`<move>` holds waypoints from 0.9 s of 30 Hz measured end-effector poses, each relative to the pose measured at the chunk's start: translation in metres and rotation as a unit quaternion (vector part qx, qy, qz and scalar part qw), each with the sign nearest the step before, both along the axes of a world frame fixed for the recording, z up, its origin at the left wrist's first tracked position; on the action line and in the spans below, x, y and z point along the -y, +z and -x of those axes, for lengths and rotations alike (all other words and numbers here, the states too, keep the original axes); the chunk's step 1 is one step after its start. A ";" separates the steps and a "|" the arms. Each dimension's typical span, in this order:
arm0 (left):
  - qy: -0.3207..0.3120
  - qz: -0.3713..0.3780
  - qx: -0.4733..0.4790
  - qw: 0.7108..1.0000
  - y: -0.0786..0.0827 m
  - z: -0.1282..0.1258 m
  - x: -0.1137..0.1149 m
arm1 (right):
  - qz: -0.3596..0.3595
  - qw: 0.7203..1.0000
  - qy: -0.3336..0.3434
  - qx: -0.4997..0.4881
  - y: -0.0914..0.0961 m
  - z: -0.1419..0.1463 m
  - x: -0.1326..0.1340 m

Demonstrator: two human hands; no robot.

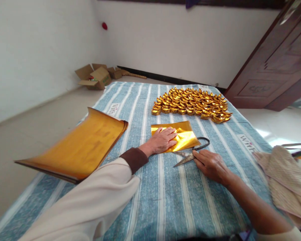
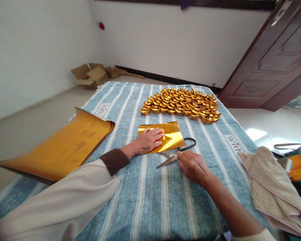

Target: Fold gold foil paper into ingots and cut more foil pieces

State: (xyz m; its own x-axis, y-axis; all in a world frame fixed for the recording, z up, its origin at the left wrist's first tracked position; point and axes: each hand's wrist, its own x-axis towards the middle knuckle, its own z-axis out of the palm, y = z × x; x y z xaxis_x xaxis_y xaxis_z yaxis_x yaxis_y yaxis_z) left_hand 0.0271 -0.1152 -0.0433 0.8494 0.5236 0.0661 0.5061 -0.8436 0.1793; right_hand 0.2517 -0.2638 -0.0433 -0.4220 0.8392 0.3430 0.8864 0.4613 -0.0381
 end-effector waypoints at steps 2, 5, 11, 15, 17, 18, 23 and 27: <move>0.002 -0.003 0.001 1.000 0.000 0.000 0.000 | 0.007 1.000 -0.003 0.001 0.001 0.003 -0.002; 0.006 0.003 -0.007 1.000 0.001 -0.001 0.000 | 0.025 1.000 -0.001 0.004 0.004 0.014 -0.012; 0.005 0.019 -0.005 1.000 0.003 -0.001 -0.001 | 0.034 0.999 0.005 0.000 0.007 0.024 -0.018; 0.006 0.023 -0.010 1.000 0.003 -0.001 0.000 | 0.011 1.000 0.019 0.003 0.004 0.017 -0.007; 0.005 0.021 -0.010 1.000 0.004 -0.001 0.000 | 0.009 1.000 0.017 0.004 0.003 0.017 -0.005; 0.004 0.020 -0.010 1.000 0.004 -0.001 0.000 | 0.011 1.000 0.016 0.003 0.004 0.018 -0.006; -0.004 0.010 0.001 1.000 0.003 -0.001 0.000 | 0.030 0.999 0.014 -0.004 0.007 0.032 -0.019; -0.009 0.006 0.004 1.000 0.001 -0.001 -0.001 | 0.030 0.999 0.015 -0.008 0.007 0.034 -0.018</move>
State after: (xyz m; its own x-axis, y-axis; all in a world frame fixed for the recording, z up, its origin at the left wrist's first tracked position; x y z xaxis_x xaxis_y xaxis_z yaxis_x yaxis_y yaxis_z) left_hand 0.0279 -0.1140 -0.0428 0.8581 0.5092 0.0663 0.4897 -0.8503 0.1929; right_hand 0.2173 -0.2461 -0.0367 -0.4418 0.8455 0.2998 0.8715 0.4838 -0.0801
